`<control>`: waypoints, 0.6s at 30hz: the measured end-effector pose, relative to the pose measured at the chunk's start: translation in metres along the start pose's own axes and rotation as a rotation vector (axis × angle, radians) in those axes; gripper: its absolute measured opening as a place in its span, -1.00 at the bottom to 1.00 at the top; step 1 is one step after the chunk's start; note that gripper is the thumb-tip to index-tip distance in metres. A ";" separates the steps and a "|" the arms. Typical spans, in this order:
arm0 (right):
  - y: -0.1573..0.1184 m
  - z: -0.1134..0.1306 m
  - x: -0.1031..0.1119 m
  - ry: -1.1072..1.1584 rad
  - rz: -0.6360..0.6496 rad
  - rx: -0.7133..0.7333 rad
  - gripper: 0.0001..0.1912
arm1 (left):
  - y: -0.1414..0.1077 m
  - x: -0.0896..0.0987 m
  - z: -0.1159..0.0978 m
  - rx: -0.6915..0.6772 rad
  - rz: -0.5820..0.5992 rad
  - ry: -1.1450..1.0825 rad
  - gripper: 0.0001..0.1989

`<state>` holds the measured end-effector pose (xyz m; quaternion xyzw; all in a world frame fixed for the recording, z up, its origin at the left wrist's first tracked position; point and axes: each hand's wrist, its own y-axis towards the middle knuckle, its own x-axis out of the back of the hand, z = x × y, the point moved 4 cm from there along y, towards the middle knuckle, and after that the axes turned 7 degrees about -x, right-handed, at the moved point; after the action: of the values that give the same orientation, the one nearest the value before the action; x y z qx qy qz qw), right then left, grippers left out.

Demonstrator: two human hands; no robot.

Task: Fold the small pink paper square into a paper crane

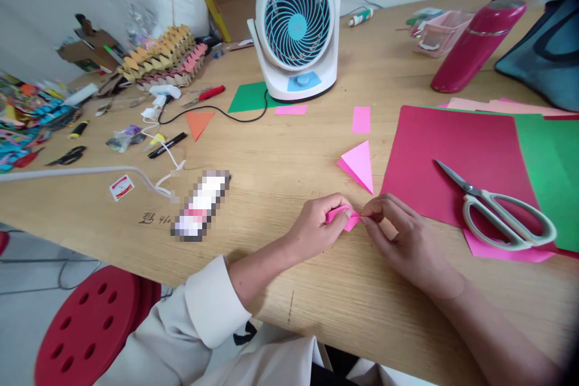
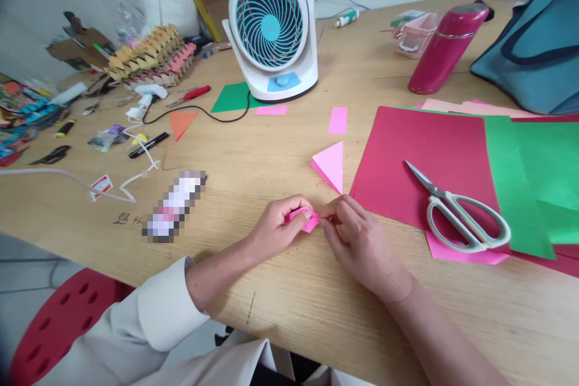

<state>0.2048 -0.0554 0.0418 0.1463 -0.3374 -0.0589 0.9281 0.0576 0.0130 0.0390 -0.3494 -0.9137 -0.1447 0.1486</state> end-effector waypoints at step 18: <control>0.003 -0.015 -0.015 0.670 0.079 -0.500 -0.68 | 0.003 0.000 0.003 0.024 -0.054 -0.223 -0.78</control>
<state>0.2031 -0.0461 0.0225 -0.0855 0.0025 -0.0523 0.9950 0.0588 0.0163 0.0368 -0.3368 -0.9353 -0.0979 0.0463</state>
